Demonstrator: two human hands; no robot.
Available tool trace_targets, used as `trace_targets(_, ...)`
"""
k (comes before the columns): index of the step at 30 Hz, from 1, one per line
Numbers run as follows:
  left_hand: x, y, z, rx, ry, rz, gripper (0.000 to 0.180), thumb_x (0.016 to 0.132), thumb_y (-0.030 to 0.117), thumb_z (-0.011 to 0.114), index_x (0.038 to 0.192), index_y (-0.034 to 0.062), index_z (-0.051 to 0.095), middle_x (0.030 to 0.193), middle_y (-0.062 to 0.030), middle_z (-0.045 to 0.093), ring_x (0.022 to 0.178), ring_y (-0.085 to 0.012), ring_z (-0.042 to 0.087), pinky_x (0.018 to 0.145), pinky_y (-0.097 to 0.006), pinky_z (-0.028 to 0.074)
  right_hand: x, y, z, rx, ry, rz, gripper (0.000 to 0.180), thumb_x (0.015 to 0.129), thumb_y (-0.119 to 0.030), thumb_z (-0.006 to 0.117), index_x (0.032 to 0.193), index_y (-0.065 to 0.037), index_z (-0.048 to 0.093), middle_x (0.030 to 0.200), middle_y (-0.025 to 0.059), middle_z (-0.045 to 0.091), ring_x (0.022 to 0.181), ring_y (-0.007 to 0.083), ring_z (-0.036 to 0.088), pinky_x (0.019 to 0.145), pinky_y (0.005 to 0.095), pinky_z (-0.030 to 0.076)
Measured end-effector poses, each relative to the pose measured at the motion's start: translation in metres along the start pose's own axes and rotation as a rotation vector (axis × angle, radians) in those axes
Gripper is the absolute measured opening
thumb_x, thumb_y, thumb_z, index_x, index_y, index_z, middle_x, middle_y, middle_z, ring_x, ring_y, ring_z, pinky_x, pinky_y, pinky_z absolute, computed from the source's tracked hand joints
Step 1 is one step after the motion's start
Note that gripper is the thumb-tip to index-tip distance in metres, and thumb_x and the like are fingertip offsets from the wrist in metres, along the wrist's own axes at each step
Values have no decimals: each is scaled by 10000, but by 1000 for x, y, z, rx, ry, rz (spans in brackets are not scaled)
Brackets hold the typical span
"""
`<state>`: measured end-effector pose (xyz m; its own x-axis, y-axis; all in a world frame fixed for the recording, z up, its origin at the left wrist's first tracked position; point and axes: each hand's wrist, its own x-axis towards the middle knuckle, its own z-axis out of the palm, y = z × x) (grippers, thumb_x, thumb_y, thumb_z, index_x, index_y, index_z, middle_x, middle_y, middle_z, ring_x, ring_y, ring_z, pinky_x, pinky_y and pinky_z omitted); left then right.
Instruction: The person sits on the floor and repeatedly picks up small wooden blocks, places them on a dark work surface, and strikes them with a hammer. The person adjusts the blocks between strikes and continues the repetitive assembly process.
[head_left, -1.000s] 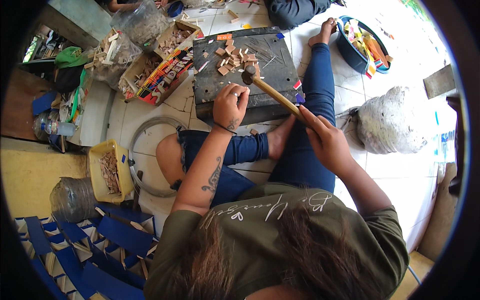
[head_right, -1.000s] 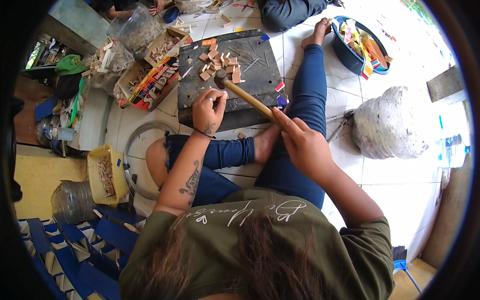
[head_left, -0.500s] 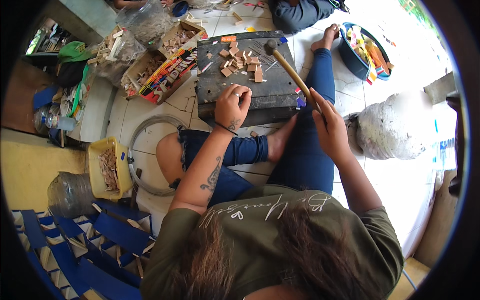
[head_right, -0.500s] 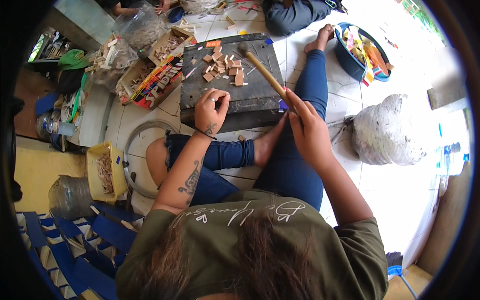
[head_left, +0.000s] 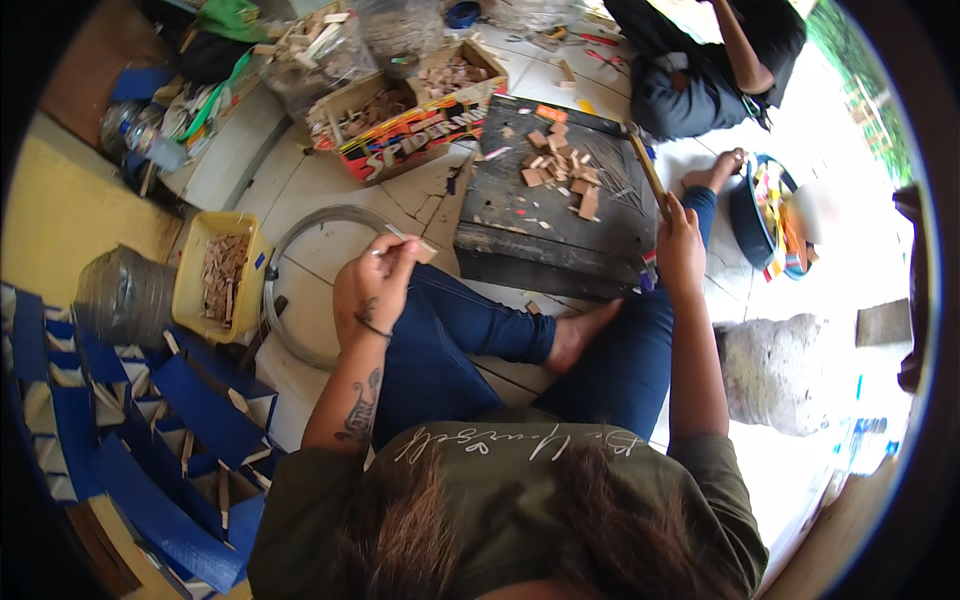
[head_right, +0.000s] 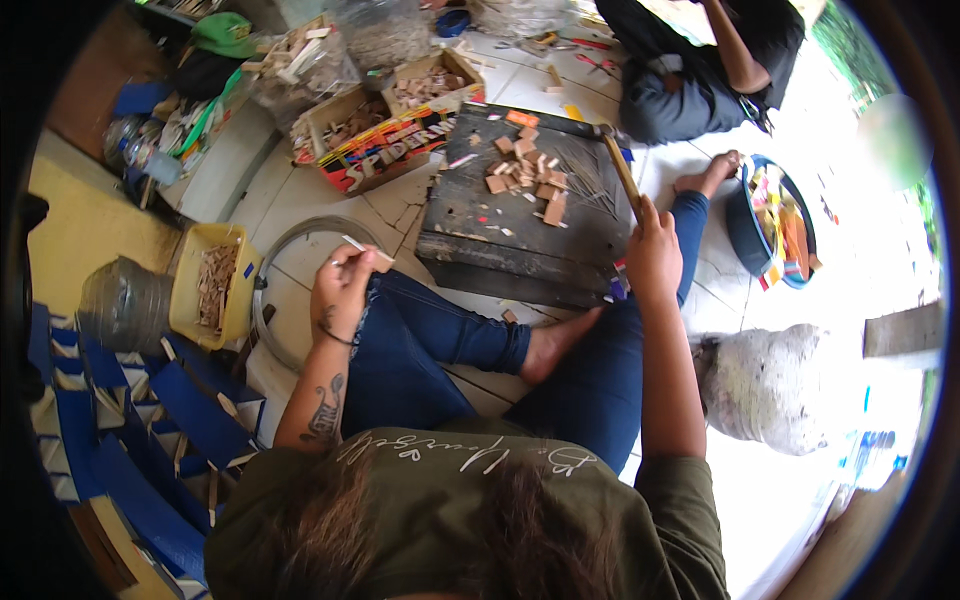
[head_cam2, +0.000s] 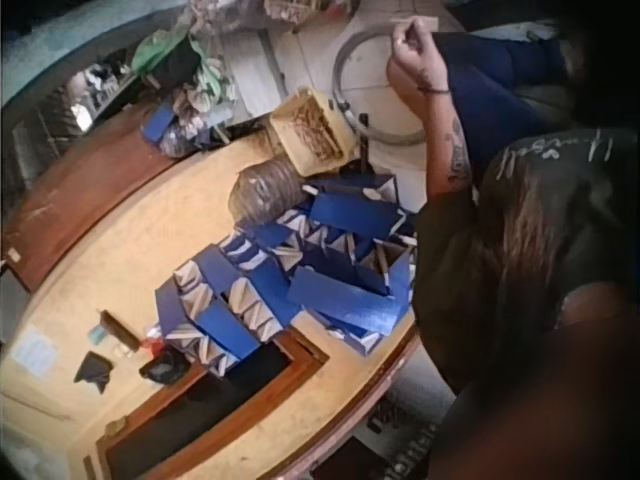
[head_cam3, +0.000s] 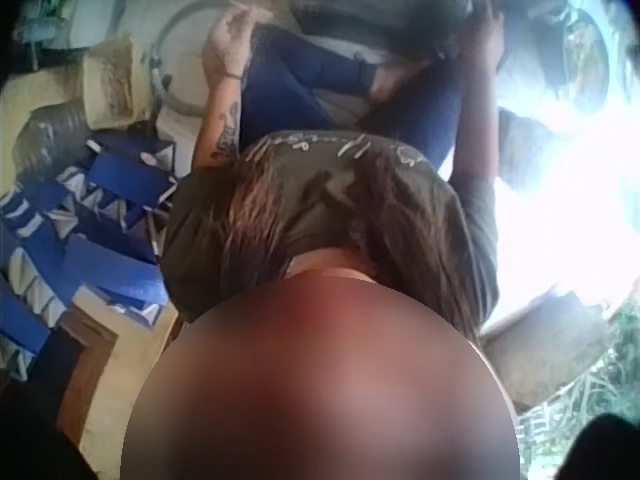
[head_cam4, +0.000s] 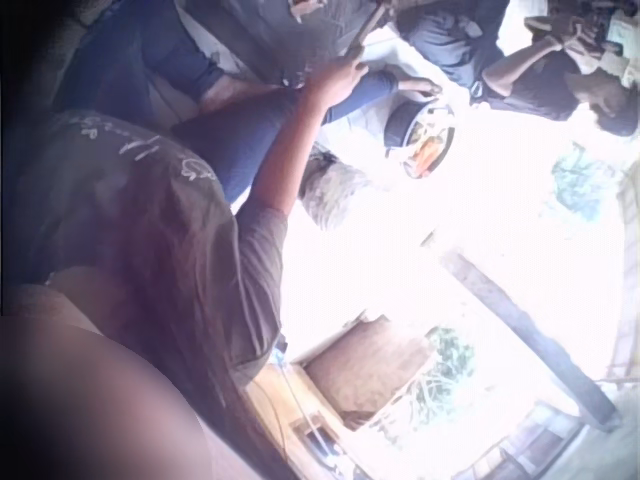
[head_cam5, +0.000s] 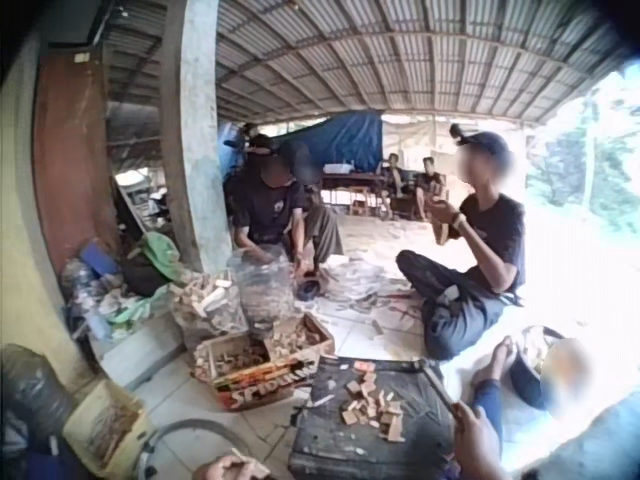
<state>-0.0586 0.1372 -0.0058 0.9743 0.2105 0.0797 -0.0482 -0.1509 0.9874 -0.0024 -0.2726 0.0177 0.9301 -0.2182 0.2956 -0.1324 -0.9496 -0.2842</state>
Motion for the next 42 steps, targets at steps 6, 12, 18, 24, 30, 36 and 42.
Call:
trace_targets(6, -2, -63, -104, -262, 460, -128, 169, 932, 155, 664, 1024, 18, 633, 910, -47, 675, 796, -110, 624, 727, -245, 518, 4, 13, 21, 62, 40, -252, 459, 901, -143, 583, 1354, -113, 516, 1204, 212, 562, 1057, 417, 582, 874, 475, 482)
trace_targets(12, 32, -110, -216, -888, 855, -317, 222, 958, 257, 595, 1017, 44, 618, 992, -50, 656, 929, -195, 658, 873, -339, 535, 8, 13, 11, 115, 160, -235, 523, 906, -247, 644, 1385, -90, 505, 1301, 219, 510, 1158, 401, 532, 955, 466, 451)
trace_targets(18, 56, -103, -255, -999, 936, -152, 220, 940, 190, 551, 1052, 1, 563, 1115, -104, 649, 1095, -270, 646, 1000, -415, 478, 8, 6, 7, 199, 202, -252, 518, 902, -216, 648, 1386, -90, 509, 1324, 193, 491, 1168, 363, 527, 975, 443, 457)
trace_targets(24, 24, -86, -157, -664, 712, -228, 431, 948, 188, 523, 1331, 4, 455, 1336, -170, 556, 1205, -320, 582, 1002, -413, 474, 9, 4, 11, 228, 148, -345, 448, 885, -171, 658, 1307, -53, 569, 1253, 195, 545, 1138, 362, 548, 979, 451, 436)
trace_targets(30, 27, -47, -83, -290, 455, -133, 342, 964, 114, 541, 1291, 16, 518, 1091, -95, 655, 908, -168, 629, 891, -343, 500, 20, -7, -10, 12, 84, -338, 336, 795, -207, 733, 1097, -64, 697, 1057, 138, 637, 1048, 350, 590, 938, 445, 451)
trace_targets(36, 69, 1, -15, 36, -22, 151, 293, 953, 86, 591, 1238, 20, 574, 1050, -84, 672, 922, -139, 623, 861, -282, 502, 39, -33, -14, -99, -13, -279, 211, 796, -280, 725, 934, -122, 750, 964, 63, 661, 1024, 270, 586, 895, 429, 421)
trace_targets(42, 91, 33, 74, 393, -319, 532, 335, 830, 146, 707, 1139, 28, 652, 1039, -119, 650, 976, -282, 623, 913, -357, 491, 58, -53, -3, -152, -78, -299, 245, 772, -326, 733, 896, -115, 742, 967, 49, 651, 1041, 254, 575, 909, 422, 411)
